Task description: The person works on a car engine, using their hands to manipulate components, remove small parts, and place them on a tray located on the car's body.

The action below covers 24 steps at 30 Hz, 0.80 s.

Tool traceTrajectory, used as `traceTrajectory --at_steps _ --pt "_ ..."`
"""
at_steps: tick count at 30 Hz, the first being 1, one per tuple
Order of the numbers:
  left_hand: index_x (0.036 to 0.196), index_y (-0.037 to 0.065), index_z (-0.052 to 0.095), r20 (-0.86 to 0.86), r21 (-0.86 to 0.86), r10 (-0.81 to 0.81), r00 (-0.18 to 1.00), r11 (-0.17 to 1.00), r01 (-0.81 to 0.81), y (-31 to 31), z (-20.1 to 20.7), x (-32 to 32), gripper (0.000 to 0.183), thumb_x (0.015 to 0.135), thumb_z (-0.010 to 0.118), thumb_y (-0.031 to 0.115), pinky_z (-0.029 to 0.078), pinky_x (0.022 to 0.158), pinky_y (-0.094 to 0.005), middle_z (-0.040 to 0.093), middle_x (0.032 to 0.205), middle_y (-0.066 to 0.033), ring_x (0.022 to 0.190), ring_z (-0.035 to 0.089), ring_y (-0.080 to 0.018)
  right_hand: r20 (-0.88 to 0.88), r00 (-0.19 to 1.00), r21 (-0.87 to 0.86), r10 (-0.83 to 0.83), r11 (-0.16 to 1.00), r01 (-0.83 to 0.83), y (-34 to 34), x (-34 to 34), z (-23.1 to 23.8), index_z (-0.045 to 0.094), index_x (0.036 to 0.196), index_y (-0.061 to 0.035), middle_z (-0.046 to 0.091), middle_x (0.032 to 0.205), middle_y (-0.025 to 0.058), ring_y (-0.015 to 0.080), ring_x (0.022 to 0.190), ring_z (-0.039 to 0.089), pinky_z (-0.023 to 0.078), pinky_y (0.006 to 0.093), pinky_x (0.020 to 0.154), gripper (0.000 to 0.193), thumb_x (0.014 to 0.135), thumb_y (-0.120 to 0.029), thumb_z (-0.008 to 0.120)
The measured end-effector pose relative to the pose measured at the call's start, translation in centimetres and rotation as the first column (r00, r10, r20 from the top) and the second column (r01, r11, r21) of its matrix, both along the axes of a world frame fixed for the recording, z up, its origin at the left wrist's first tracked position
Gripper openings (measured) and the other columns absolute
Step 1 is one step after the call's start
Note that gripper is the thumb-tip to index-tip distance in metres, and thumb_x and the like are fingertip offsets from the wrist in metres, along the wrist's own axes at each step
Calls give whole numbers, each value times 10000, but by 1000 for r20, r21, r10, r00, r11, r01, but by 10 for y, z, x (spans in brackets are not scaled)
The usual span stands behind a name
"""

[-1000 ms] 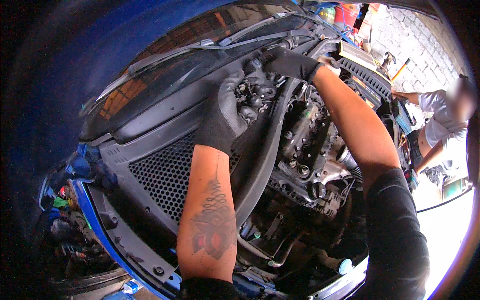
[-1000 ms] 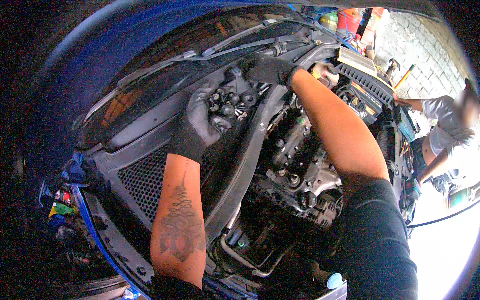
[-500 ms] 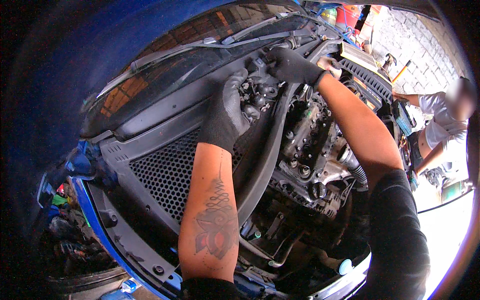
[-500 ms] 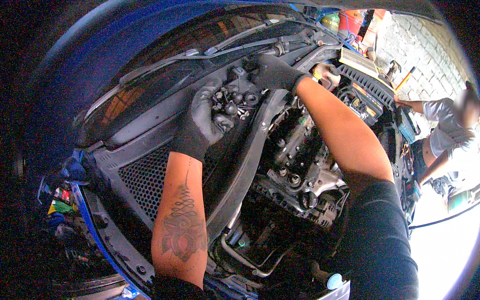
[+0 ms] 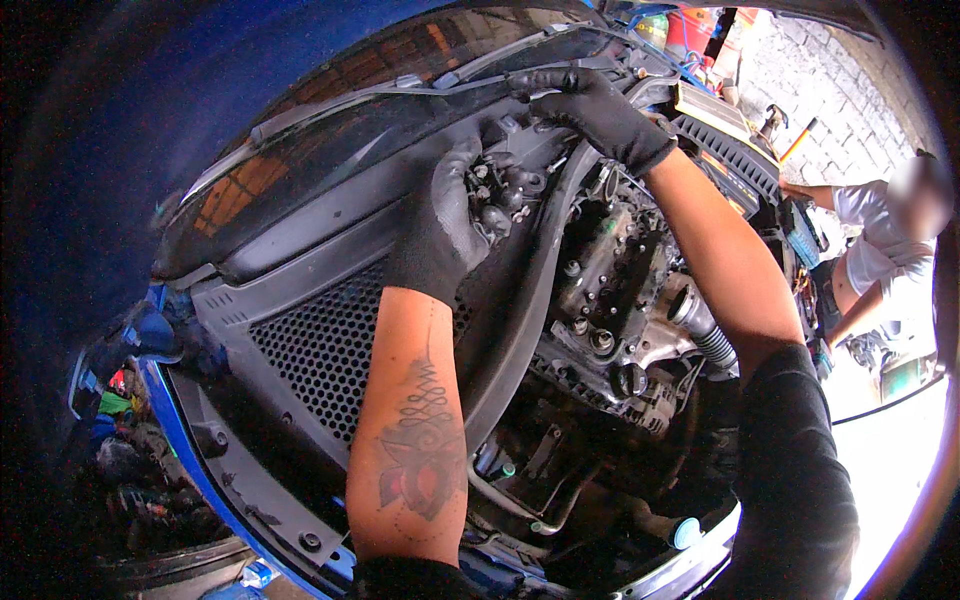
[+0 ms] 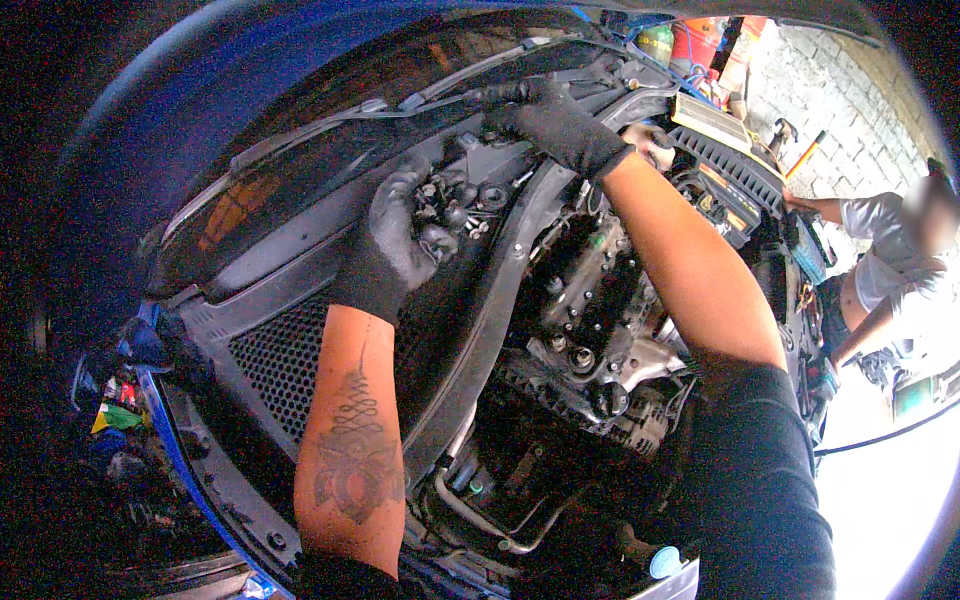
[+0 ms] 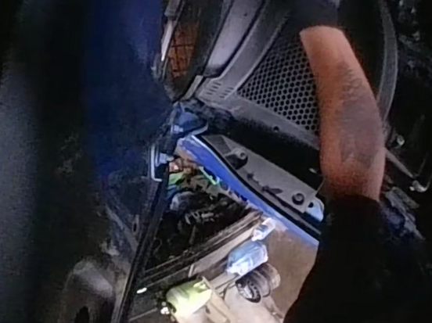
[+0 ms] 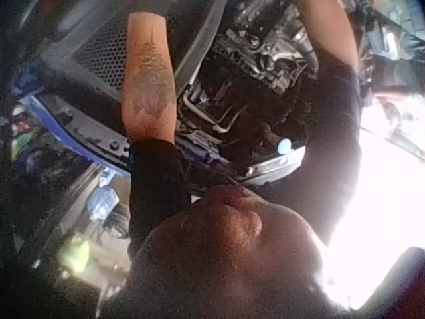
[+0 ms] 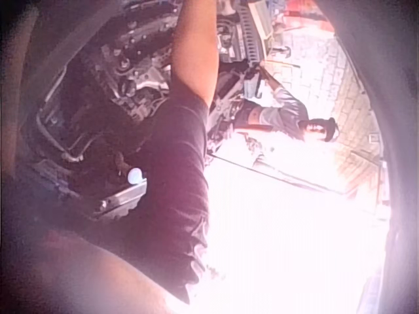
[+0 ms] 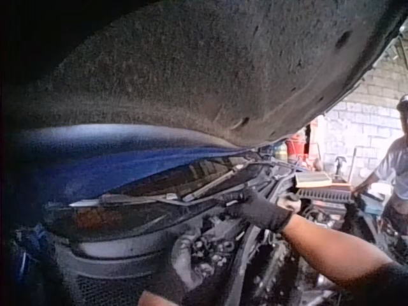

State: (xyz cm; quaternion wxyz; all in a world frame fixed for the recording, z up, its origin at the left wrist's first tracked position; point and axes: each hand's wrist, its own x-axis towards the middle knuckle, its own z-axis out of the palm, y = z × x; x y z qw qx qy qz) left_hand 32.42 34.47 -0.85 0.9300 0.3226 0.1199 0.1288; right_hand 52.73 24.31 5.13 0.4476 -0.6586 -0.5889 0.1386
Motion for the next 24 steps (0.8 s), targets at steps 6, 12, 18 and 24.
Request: traceTrajectory --at_steps 6,12,18,24 --pt "987 118 623 52 55 43 998 997 -45 -9 11 -2 271 1000 500 359 373 359 -188 667 749 -49 510 604 -133 52 937 -73 344 937 -340 14 -30 -19 641 1228 5 698 1141 72 144 986 641 505 285 920 365 864 -25 639" --pt "1015 126 623 10 53 30 999 998 -31 -5 -1 6 264 998 478 346 344 375 -184 660 781 -42 540 573 -108 -76 956 -46 284 957 -288 6 -23 -22 684 1155 10 713 1092 71 134 964 652 515 283 895 280 882 -35 641" --pt "955 122 585 86 63 69 994 995 -75 1 -8 4 222 943 436 287 316 394 -181 628 838 -44 576 519 -110 324 914 -25 -244 964 266 1 8 2 689 1132 -39 719 1065 119 197 1001 674 519 327 896 258 952 -200 598" --pt "1002 116 602 60 76 12 998 997 -16 5 -7 3 262 953 440 316 309 393 -191 638 858 -49 580 500 -107 692 713 -180 -115 929 324 0 19 -25 555 1305 -65 635 1190 239 389 1155 590 458 460 1002 511 857 -296 640"
